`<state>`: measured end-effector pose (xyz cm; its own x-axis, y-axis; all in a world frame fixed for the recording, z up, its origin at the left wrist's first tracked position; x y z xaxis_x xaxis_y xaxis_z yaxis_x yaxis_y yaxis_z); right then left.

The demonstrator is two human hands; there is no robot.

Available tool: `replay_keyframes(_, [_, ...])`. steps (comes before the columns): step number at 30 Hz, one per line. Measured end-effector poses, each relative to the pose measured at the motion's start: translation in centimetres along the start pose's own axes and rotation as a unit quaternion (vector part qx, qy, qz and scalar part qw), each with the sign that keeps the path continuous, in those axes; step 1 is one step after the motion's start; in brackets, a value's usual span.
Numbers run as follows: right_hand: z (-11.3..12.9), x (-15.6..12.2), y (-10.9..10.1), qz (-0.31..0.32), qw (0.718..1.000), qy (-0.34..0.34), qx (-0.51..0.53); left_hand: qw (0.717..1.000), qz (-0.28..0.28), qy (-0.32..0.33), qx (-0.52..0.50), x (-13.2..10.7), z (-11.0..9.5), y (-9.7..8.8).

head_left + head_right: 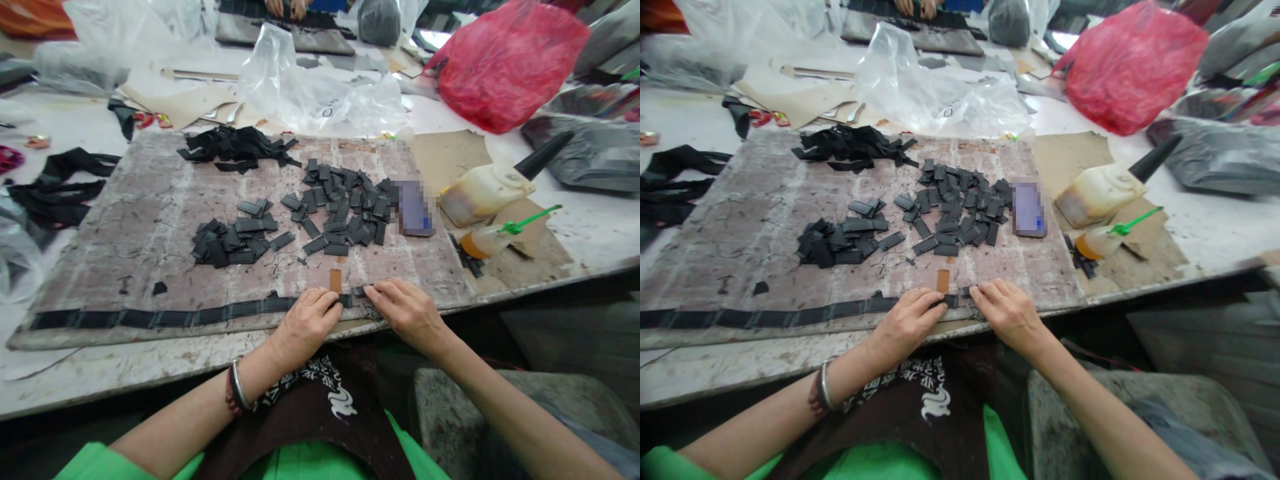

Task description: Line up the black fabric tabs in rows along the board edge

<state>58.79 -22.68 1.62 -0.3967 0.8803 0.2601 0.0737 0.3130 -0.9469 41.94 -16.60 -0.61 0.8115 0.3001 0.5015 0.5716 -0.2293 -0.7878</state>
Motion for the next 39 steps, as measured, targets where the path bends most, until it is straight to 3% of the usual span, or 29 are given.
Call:
replay_keyframes(4, [1.1, -1.4, 0.1, -0.006, 1.000, 0.009, 0.018, 1.000, -0.008, 0.004, 0.004, -0.1, 0.0, 0.1])
replay_keyframes(13, [1.3, -0.4, 0.1, -0.024, 0.996, 0.062, 0.063, 1.000, -0.019, 0.006, 0.010, 0.1, -0.1, 0.0])
replay_keyframes(20, [-1.8, 4.5, 1.6, -0.025, 0.991, 0.104, 0.076, 1.000, -0.017, -0.001, 0.012, 0.1, -0.2, 0.0])
replay_keyframes(24, [-2.5, 7.9, 3.6, 0.049, 0.995, 0.088, 0.018, 1.000, -0.021, -0.001, 0.010, 0.2, -0.3, -0.1])
replay_keyframes(28, [-2.1, 9.2, 3.9, 0.102, 0.993, 0.051, -0.042, 1.000, -0.015, 0.002, 0.007, 0.2, -0.4, -0.2])
replay_keyframes(32, [-2.8, 7.3, 2.6, 0.103, 0.992, 0.078, -0.010, 1.000, -0.017, 0.003, 0.014, 0.3, -0.6, -0.3])
replay_keyframes(35, [-4.4, 3.8, 1.3, 0.113, 0.980, 0.141, 0.080, 1.000, -0.012, 0.015, 0.009, 0.6, -1.0, -0.1])
replay_keyframes(39, [-5.9, -0.8, 0.3, 0.166, 0.957, 0.153, 0.181, 1.000, -0.006, 0.030, -0.004, 1.3, -1.4, 0.6])
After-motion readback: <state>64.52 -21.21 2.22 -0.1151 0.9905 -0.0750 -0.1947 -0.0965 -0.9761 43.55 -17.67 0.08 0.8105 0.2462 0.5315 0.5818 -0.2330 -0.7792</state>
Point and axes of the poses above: each hand's wrist, its own x-axis towards the middle knuckle, its own y-axis out of the palm, z = x × y, the point moved 4 cm from there along x, towards the middle knuckle, and after that the axes turned 8 degrees about -x, right-handed, at the moved point
